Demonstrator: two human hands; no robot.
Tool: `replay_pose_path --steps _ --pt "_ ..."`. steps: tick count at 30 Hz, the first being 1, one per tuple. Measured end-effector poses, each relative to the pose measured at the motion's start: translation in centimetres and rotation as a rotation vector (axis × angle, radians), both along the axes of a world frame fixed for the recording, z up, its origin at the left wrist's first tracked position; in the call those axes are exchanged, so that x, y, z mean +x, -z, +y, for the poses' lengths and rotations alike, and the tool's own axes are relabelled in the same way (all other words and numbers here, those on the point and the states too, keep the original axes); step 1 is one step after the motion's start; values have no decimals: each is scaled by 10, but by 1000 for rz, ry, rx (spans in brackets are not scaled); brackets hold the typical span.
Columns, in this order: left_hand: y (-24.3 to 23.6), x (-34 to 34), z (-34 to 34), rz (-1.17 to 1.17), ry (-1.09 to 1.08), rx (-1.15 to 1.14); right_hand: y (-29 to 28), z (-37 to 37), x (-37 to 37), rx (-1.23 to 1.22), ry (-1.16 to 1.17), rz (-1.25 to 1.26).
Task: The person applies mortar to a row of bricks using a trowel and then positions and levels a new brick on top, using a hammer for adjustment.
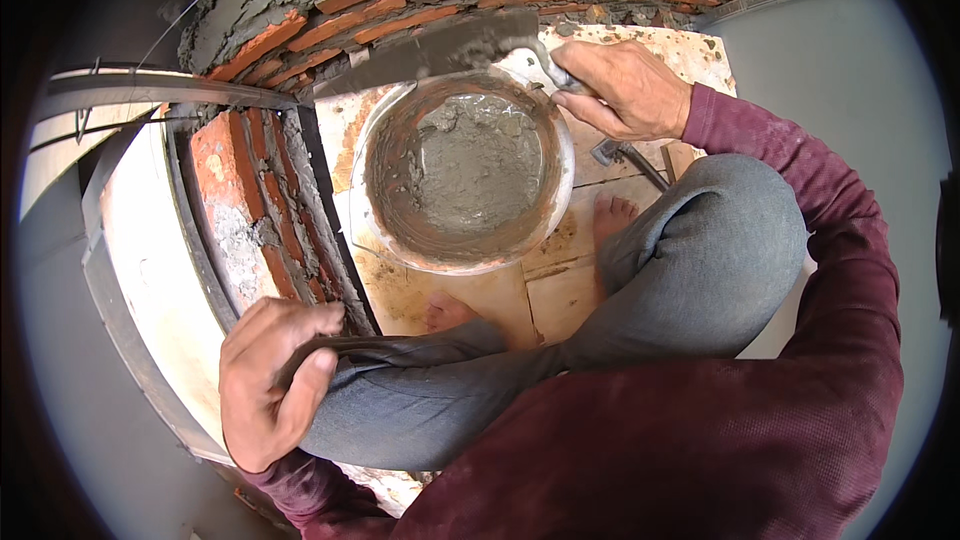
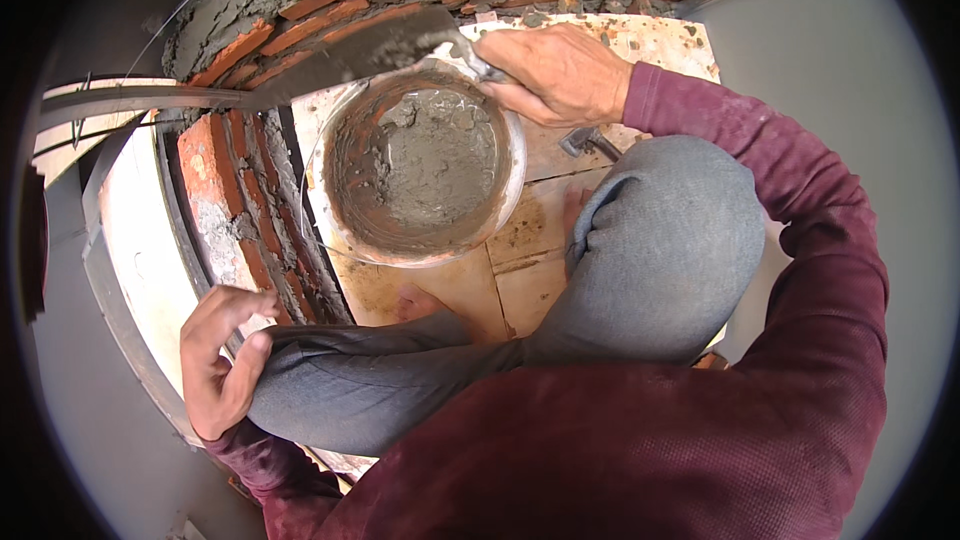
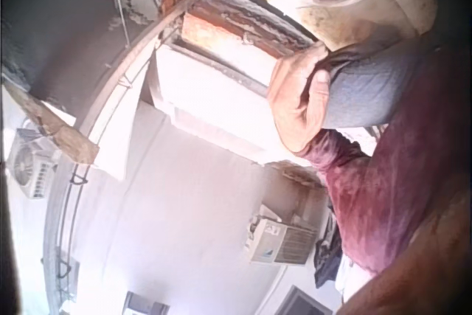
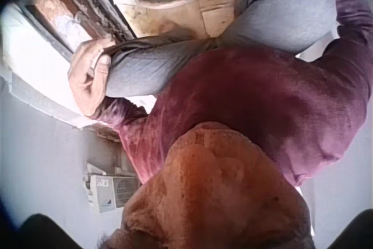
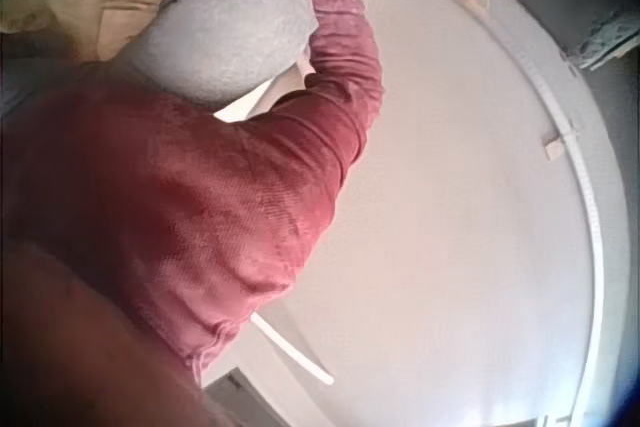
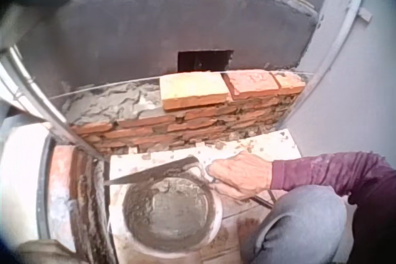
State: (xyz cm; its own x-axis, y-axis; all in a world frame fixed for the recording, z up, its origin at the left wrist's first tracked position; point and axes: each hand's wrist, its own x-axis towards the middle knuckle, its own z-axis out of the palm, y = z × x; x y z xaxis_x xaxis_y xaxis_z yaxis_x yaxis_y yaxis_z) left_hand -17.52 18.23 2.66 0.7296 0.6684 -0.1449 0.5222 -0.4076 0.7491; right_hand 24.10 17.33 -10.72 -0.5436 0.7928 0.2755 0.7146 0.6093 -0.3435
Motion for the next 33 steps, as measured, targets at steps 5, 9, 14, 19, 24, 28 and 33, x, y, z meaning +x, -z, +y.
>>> replay_pose_path --steps 5,9,14,19,24,28,33 --pt "-4 29 37 126 300 -94 13 14 -50 -424 64 -235" --pt "17 59 56 168 439 -80 -24 7 -22 -454 117 -284" --pt "17 64 81 162 -20 -276 -29 19 -22 -732 -211 -390" --pt "127 83 158 27 -59 -434 10 35 -56 -715 -176 -347" --pt "145 133 195 379 184 -386 22 -87 61 -378 386 689" --pt "119 173 154 320 74 -257 78 -336 55 -340 1620 712" --pt "157 196 200 593 310 -366 119 -639 -18 -708 2783 86"
